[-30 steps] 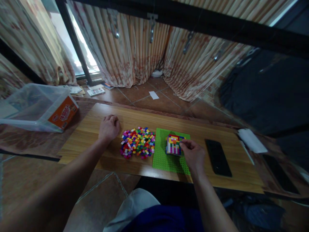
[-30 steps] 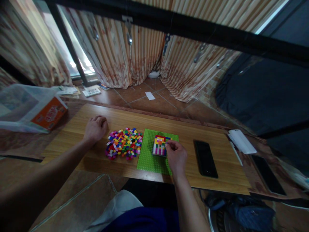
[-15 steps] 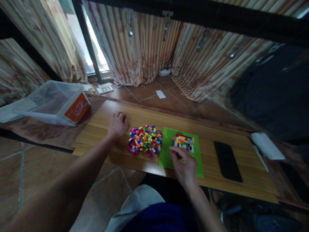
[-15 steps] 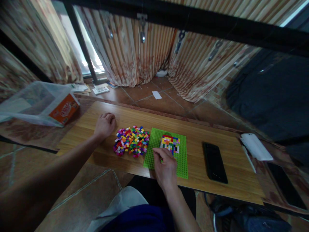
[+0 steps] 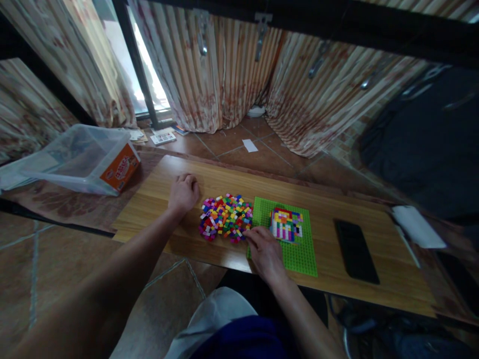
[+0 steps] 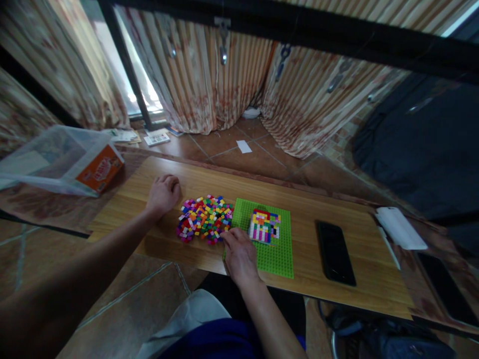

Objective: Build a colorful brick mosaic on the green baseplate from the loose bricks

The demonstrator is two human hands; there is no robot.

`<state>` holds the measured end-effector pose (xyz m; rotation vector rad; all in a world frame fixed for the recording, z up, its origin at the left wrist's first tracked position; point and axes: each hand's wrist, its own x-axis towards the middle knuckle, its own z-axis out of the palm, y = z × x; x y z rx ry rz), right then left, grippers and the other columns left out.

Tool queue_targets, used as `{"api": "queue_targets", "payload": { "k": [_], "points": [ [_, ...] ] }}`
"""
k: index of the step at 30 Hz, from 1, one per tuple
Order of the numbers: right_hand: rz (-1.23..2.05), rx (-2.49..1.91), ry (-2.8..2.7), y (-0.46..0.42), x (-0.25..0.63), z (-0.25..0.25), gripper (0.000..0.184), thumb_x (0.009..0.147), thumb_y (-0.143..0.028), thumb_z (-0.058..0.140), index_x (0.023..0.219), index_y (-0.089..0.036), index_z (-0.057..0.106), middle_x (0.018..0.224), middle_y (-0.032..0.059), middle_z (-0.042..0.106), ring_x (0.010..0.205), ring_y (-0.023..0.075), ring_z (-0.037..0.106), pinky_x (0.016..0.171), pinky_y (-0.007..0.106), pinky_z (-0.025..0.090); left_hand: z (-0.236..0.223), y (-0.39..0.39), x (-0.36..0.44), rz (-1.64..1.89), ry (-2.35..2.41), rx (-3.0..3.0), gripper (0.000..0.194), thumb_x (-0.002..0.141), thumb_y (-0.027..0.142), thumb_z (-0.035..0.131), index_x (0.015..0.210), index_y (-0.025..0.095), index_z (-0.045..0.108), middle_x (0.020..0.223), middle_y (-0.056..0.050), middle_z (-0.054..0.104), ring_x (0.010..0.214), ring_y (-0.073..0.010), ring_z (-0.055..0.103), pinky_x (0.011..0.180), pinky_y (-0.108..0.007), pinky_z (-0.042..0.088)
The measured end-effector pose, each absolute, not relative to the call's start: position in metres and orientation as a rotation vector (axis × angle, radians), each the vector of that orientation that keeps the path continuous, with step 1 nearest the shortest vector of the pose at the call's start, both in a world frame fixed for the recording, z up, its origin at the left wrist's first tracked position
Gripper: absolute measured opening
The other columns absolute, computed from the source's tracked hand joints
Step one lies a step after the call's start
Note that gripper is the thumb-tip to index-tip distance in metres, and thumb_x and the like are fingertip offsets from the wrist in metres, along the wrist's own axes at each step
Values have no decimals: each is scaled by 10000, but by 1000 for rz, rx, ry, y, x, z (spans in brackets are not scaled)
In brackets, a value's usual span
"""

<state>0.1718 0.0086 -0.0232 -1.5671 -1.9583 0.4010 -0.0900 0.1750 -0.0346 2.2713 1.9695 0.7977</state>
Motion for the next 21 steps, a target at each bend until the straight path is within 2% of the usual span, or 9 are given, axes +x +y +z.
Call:
{"api": "queue_targets", "payload": {
  "k": [12,21],
  "points": [
    [378,-1587,-1942,9,166,-26,187,940,-149,504,941,-213,680,964,64,667,922,209,617,819,333,497,-33,176,-91,784,1957,2297,225,877,261,413,911,197,626,1064,-121,652,1069,-282,562,1005,-449,412],
    [326,-1550,-1696,-1,193,3,173,953,-230,515,950,-223,688,980,55,678,920,187,651,819,313,517,-32,175,-91,814,1948,2304,225,871,264,423,910,185,630,1080,-131,655,1078,-295,564,999,-456,415]
  ]
}}
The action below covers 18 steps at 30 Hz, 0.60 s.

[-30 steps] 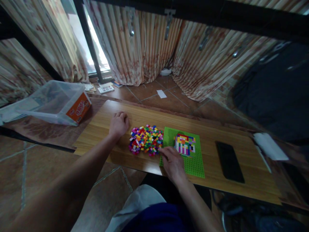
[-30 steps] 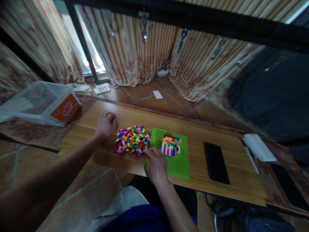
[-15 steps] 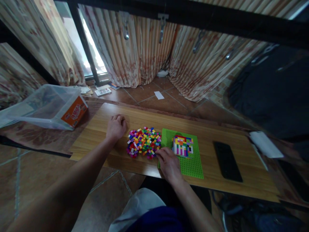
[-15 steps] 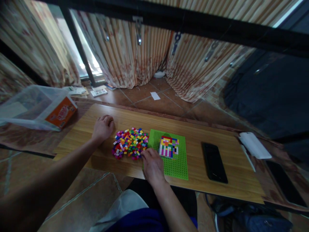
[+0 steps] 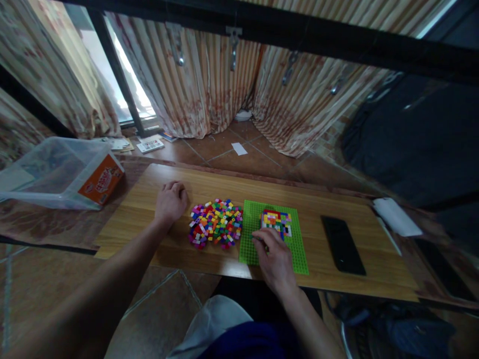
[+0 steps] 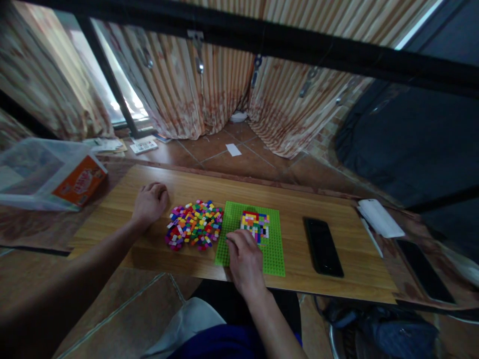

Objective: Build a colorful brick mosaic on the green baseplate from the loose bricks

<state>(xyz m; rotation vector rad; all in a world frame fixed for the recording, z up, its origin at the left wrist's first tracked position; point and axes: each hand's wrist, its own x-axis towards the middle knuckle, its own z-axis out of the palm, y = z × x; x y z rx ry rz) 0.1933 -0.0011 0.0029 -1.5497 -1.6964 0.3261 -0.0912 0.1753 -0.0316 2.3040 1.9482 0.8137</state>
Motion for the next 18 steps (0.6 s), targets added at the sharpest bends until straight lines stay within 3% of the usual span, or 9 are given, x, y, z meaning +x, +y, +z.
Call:
{"api": "queue_targets", "payload": {
  "k": [8,18],
  "points": [
    [125,-1716,-1541,6,256,1,232,920,-352,539,929,-198,712,943,88,695,898,228,655,806,381,525,-33,176,-91,792,1955,2324,220,867,254,410,899,192,619,1054,-117,659,1081,-281,564,1008,-446,406],
    [141,-1670,-1559,14,258,-8,232,913,-337,552,918,-218,752,959,80,715,912,219,670,867,399,533,-32,175,-91,790,1947,2325,240,871,261,414,924,183,635,1069,-127,659,1089,-294,563,1001,-463,404]
  ]
}}
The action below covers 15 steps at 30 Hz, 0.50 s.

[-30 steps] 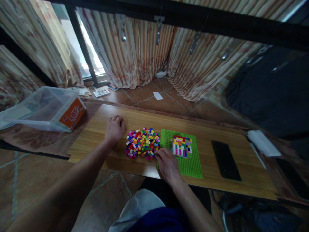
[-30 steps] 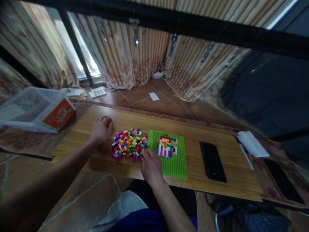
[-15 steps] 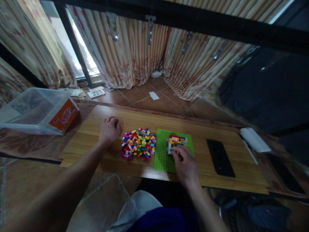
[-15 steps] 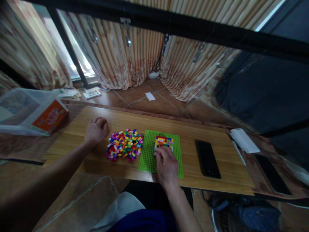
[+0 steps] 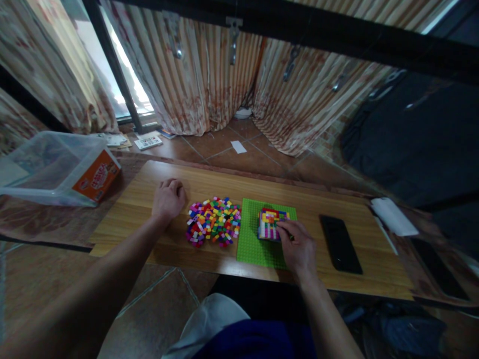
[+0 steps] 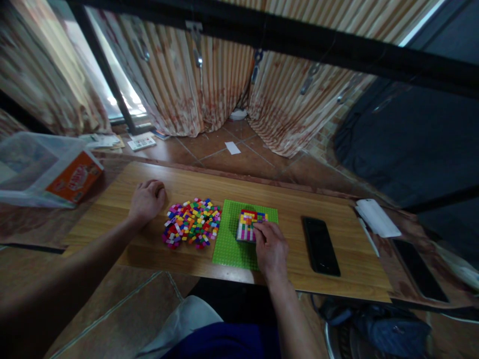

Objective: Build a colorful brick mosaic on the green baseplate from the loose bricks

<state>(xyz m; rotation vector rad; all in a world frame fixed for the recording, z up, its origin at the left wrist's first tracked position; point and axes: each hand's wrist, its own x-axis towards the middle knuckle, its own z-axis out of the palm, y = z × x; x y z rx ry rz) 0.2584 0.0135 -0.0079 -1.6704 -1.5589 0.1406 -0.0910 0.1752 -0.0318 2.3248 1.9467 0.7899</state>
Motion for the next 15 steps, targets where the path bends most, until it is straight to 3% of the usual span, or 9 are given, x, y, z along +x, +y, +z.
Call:
{"api": "queue_targets", "payload": {
  "k": [8,15],
  "points": [
    [153,-1641,-1566,14,261,-12,230,910,-349,575,906,-221,766,933,75,723,892,215,682,832,383,549,-33,176,-92,796,1927,2332,229,873,265,413,920,190,625,1064,-123,661,1079,-291,569,991,-466,407],
    [-45,-1610,-1680,13,261,-19,251,948,-319,535,942,-221,767,923,75,724,884,206,675,826,373,552,-34,176,-92,806,1944,2309,232,879,275,416,931,187,624,1093,-131,657,1093,-292,562,996,-455,410]
  ]
}}
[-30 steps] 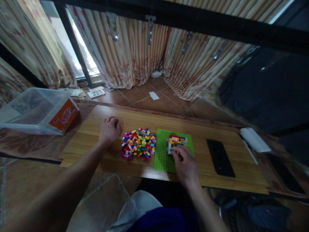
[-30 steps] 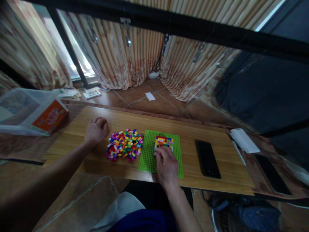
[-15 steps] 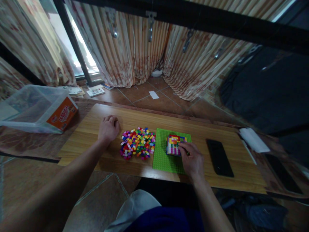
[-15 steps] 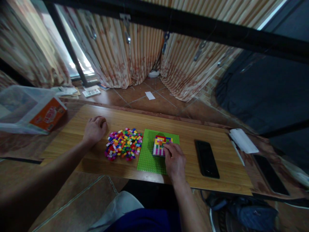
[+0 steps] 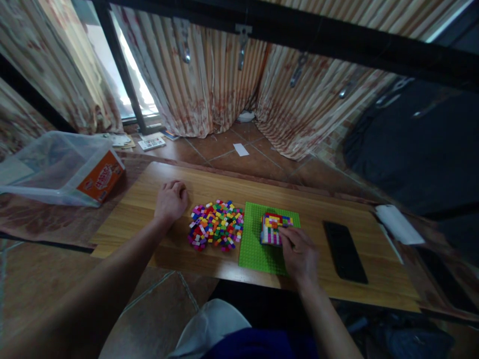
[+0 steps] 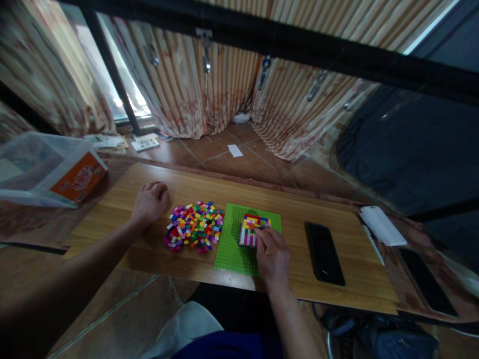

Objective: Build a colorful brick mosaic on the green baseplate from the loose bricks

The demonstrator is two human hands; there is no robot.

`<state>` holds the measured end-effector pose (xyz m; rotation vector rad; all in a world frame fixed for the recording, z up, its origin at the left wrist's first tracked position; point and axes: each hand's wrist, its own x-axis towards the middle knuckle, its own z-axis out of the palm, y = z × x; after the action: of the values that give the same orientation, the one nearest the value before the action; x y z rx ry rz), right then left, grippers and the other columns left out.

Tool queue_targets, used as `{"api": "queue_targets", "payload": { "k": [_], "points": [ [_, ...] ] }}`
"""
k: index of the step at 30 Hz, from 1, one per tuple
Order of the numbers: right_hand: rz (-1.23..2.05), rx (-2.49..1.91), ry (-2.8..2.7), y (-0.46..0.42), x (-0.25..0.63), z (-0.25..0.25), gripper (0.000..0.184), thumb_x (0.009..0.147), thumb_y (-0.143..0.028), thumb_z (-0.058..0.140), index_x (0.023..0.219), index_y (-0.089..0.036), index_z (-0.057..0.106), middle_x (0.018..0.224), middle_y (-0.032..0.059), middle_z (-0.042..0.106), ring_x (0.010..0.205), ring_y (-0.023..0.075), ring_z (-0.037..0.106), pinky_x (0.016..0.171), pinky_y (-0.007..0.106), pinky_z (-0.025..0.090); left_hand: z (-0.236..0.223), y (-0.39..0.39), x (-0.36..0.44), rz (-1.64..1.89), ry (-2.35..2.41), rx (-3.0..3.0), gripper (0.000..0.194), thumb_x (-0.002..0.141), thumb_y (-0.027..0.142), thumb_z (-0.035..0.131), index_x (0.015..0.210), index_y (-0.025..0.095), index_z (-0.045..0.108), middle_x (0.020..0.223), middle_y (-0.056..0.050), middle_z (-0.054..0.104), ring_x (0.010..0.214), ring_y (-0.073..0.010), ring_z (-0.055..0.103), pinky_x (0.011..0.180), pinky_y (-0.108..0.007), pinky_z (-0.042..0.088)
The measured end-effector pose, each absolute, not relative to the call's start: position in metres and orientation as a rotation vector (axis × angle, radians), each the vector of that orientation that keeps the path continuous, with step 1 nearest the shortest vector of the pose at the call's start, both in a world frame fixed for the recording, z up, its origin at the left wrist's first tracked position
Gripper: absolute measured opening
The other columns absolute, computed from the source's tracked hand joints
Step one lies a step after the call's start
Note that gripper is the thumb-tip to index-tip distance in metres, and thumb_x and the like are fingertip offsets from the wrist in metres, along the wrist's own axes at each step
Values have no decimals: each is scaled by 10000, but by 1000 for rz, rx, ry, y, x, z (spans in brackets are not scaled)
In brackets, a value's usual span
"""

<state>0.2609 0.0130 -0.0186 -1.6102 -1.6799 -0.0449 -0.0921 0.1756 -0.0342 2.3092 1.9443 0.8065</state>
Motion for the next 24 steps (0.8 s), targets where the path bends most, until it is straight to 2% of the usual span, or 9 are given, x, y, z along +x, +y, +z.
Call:
{"api": "queue_targets", "payload": {
  "k": [6,17,24],
  "points": [
    [-172,-1621,-1731,10,259,-23,299,977,-309,485,993,-209,766,958,94,713,894,206,660,825,375,557,-37,177,-92,818,1951,2289,235,870,257,417,932,188,632,1086,-126,657,1082,-291,563,1004,-463,408],
    [-115,-1682,-1766,4,263,-24,331,983,-354,450,1061,-236,749,994,96,706,935,230,650,872,426,540,-31,173,-88,791,1974,2294,225,879,234,421,924,190,636,1064,-114,658,1051,-280,568,981,-436,430],
    [-107,-1672,-1689,-3,236,-10,310,978,-317,473,1136,-198,711,1063,115,707,989,243,648,907,431,519,-34,172,-88,799,1982,2270,220,881,214,419,915,186,634,1079,-118,651,1065,-281,551,985,-428,430]
  ]
}}
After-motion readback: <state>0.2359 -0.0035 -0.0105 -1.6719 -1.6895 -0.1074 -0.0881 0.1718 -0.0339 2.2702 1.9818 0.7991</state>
